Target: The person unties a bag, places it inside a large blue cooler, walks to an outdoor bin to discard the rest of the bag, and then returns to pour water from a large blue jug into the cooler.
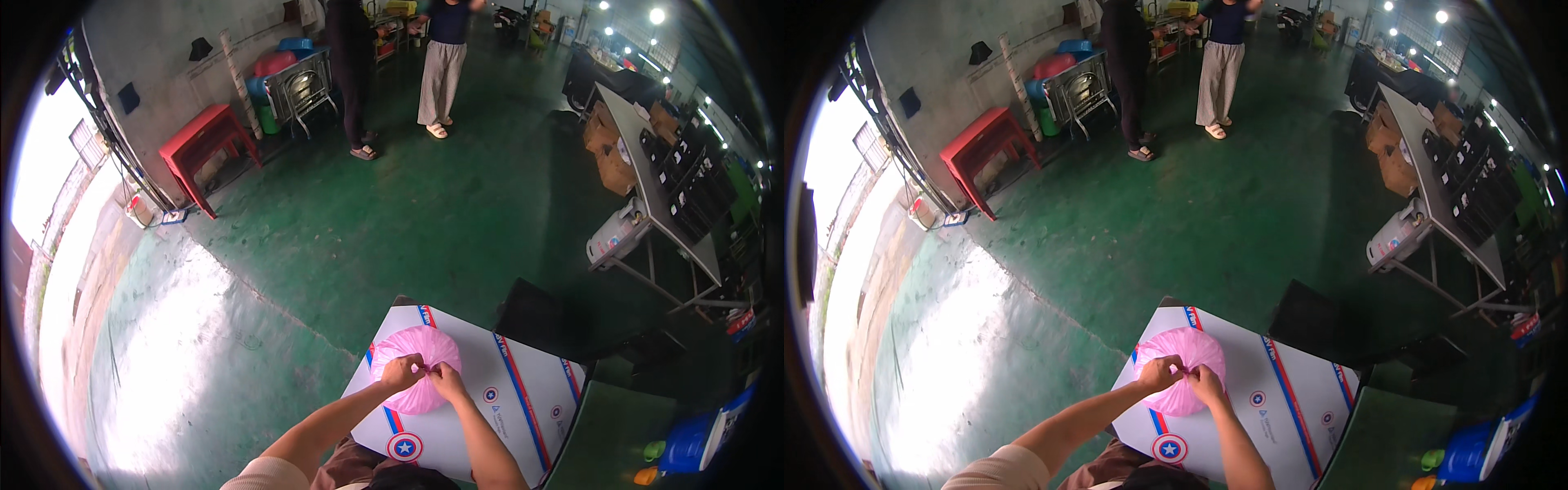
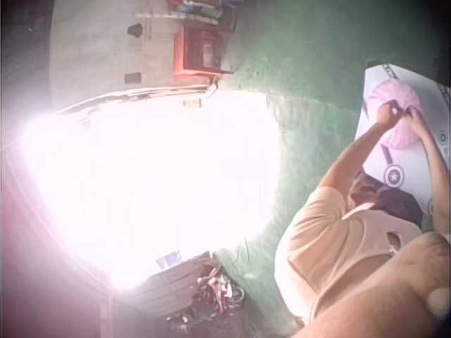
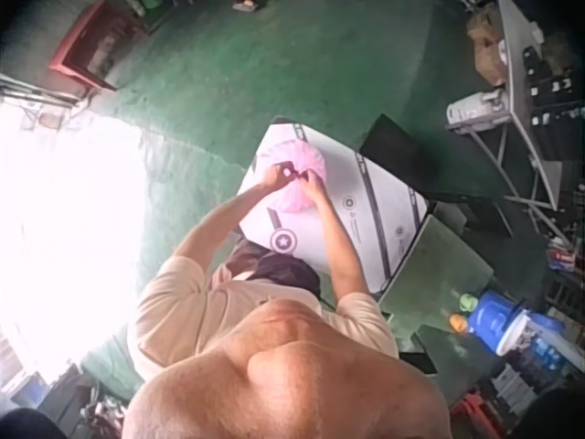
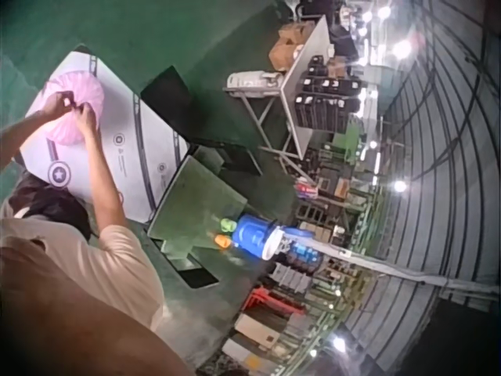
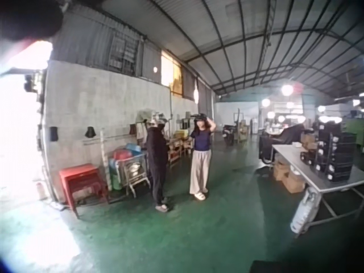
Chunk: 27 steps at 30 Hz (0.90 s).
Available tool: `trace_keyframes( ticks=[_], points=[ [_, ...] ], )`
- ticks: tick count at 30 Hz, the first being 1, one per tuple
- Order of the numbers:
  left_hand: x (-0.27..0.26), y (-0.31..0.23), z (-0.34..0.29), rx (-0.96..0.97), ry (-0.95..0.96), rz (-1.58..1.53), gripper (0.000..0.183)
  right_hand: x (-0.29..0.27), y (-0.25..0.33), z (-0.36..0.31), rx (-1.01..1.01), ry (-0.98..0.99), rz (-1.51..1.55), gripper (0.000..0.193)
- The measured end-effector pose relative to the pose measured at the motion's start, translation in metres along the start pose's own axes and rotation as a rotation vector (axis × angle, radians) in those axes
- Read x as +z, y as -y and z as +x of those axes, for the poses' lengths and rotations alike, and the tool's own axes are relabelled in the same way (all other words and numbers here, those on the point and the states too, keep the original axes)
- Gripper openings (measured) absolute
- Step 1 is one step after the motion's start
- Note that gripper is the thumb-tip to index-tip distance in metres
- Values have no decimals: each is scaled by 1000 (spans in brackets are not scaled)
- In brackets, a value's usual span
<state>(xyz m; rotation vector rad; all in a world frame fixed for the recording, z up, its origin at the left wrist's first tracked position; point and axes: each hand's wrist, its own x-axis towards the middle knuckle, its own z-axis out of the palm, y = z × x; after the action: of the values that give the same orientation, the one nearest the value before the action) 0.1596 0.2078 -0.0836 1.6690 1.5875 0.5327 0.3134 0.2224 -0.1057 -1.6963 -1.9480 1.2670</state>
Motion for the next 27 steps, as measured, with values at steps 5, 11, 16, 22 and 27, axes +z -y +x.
trace_keyframes(
  ticks=[5,11,16,22,27],
  points=[
    [22,14,8,-94,-29,-190,23,-4,1,-2,-428,-137,-87,18],
    [7,2,5,-271,140,-200,26,-20,22,1,-419,103,-231,27],
    [6,-7,3,-227,156,-88,27,-14,12,12,-395,22,-410,25],
    [-40,-6,-21,-225,382,237,41,-74,9,34,-411,-132,-664,14],
    [-53,-21,-37,-13,487,419,24,-69,30,24,-466,217,-635,14]
  ],
)
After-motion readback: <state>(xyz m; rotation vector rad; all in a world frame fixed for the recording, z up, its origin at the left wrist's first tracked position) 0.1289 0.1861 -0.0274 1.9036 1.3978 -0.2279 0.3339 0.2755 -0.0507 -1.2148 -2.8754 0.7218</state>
